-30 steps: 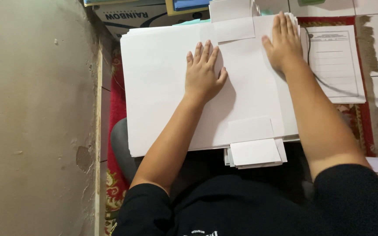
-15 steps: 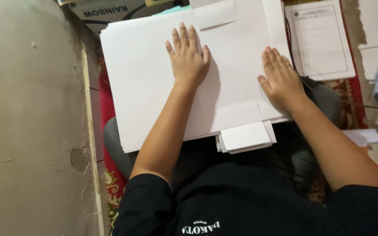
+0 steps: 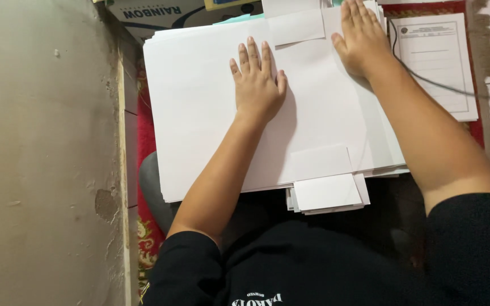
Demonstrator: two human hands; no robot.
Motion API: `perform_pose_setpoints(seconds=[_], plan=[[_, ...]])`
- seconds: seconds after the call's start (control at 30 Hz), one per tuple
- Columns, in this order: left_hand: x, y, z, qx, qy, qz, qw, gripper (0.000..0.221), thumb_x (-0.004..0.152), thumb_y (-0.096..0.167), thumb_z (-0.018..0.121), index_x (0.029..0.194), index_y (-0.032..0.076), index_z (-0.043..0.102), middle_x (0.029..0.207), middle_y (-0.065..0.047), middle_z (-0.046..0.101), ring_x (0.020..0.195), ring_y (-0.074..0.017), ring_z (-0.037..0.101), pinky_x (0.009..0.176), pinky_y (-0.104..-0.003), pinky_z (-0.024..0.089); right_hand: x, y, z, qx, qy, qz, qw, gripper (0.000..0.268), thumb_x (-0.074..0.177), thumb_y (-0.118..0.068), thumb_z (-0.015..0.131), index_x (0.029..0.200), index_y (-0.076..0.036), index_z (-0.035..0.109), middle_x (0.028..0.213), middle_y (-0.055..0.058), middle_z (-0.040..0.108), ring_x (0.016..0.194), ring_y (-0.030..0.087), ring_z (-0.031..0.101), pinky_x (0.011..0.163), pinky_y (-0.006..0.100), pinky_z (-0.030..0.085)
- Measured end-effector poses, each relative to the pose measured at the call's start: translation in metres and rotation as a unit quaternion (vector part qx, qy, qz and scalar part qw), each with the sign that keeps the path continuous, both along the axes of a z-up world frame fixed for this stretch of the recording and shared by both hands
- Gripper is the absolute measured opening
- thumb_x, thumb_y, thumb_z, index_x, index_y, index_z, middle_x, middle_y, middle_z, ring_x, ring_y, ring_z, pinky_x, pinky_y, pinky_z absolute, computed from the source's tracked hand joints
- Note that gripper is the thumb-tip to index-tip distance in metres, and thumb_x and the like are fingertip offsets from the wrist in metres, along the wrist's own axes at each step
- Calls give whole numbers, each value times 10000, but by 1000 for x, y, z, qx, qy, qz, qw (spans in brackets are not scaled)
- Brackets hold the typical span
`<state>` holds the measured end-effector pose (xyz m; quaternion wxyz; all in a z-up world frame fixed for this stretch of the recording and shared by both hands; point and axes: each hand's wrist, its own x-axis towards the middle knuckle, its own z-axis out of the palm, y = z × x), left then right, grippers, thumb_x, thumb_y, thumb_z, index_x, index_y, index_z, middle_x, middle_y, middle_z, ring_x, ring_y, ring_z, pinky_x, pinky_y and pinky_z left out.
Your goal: Folding and smoothing large white paper sheets to create folders or boxes
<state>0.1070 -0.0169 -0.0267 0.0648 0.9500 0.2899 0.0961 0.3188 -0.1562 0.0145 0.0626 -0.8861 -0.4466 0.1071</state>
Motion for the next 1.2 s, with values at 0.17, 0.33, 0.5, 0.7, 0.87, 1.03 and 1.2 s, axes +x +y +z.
perform_pose_setpoints(seconds=[0.17,0.33,0.5,0.7,0.87,1.03,1.2], plan=[[0,-1,3,-15,12,11,1000,738,1031,485,399,1643,107,233,1704,-193,142,1581,-380,142,1258,-598,146,-8,-10,-3,13,-6,11,1000,710,1096,-361,295,1639,18,38,1720,215,18,1602,323,30,1295,438,22],[0,0,4,-21,0,3,1000,732,1038,486,384,1644,104,233,1705,-183,159,1583,-371,144,1263,-595,129,-38,-63,-9,-2,2,53,999,814,1046,-431,352,1643,-25,-25,1732,167,-54,1612,280,-32,1301,434,4],[-2,0,5,-18,-4,4,1000,725,1044,481,387,1644,101,243,1704,-166,150,1582,-363,157,1267,-584,139,-128,-122,53,-124,76,75,986,934,948,-530,410,1599,-84,-89,1721,125,-134,1584,249,-63,1291,423,-7],[-3,-1,7,-6,-2,-6,1000,741,1041,486,386,1632,60,251,1689,-214,163,1568,-405,163,1250,-614,151,-128,-136,35,-82,51,78,992,890,980,-537,293,1630,-35,-48,1731,151,-67,1597,249,-40,1272,394,9],[-3,-1,6,-8,4,-14,1000,772,1028,512,400,1628,51,251,1689,-218,163,1562,-427,137,1247,-628,133,-80,-76,25,-35,45,10,998,756,1074,-408,286,1631,-9,-33,1724,164,-69,1597,262,-43,1292,407,0],[1,3,0,18,-15,2,1000,808,989,558,462,1615,71,307,1683,-205,213,1559,-421,177,1241,-632,161,-1,-9,-13,13,-17,20,1000,846,1049,-477,382,1628,55,69,1714,243,43,1592,354,47,1283,456,56],[-2,-1,16,-56,-8,15,998,717,1026,461,398,1633,104,261,1710,-145,162,1586,-347,134,1269,-576,113,-9,-1,16,-12,15,10,1000,875,1057,-561,326,1627,33,29,1715,243,18,1598,343,31,1289,415,1]])
